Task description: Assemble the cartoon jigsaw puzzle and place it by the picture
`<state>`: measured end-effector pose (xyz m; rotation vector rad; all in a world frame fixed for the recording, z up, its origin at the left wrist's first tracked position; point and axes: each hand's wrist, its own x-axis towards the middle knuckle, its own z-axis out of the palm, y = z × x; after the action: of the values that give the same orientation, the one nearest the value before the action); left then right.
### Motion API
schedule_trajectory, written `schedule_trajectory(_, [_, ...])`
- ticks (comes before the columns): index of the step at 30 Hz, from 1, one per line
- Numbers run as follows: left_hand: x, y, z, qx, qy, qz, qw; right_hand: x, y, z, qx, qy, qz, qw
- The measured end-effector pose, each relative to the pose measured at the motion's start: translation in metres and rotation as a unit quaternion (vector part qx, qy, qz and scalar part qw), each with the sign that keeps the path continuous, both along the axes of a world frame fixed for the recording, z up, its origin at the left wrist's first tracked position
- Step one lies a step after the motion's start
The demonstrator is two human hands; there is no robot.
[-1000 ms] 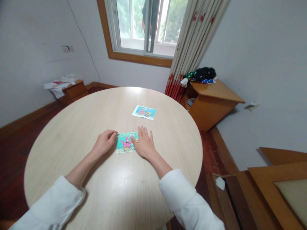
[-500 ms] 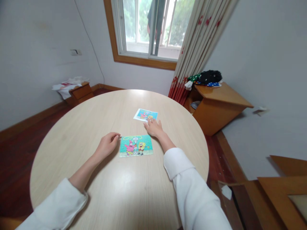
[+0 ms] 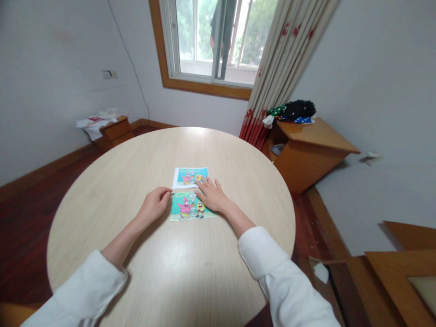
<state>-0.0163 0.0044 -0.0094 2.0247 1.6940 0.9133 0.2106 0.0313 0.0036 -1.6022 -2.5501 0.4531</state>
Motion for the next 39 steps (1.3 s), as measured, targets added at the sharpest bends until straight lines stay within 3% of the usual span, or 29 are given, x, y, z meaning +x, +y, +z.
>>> schedule_trajectory(5, [0.009,-0.032,0.004,0.027,0.094,-0.081,0.992,0.013,-0.029,0.003,0.044,-0.002,-0.034,0.998])
schedule_trajectory(9, [0.019,-0.066,-0.002,-0.016,0.212,-0.142,0.967,0.016,-0.071,-0.008,0.030,-0.020,-0.030,0.999])
schedule_trajectory(12, [0.022,-0.077,-0.010,-0.038,0.250,-0.157,0.955,0.010,-0.091,-0.019,0.027,-0.032,-0.039,0.998])
schedule_trajectory(16, [0.020,-0.070,-0.015,-0.023,0.266,-0.144,0.953,0.002,-0.092,-0.019,0.018,-0.049,-0.046,0.998])
schedule_trajectory(29, [0.019,-0.029,-0.011,-0.029,0.316,-0.114,0.941,-0.013,-0.049,-0.014,0.028,-0.068,-0.057,0.996])
schedule_trajectory(39, [0.022,-0.025,-0.014,-0.019,0.305,-0.093,0.948,-0.014,-0.045,-0.018,0.060,-0.057,-0.061,0.995])
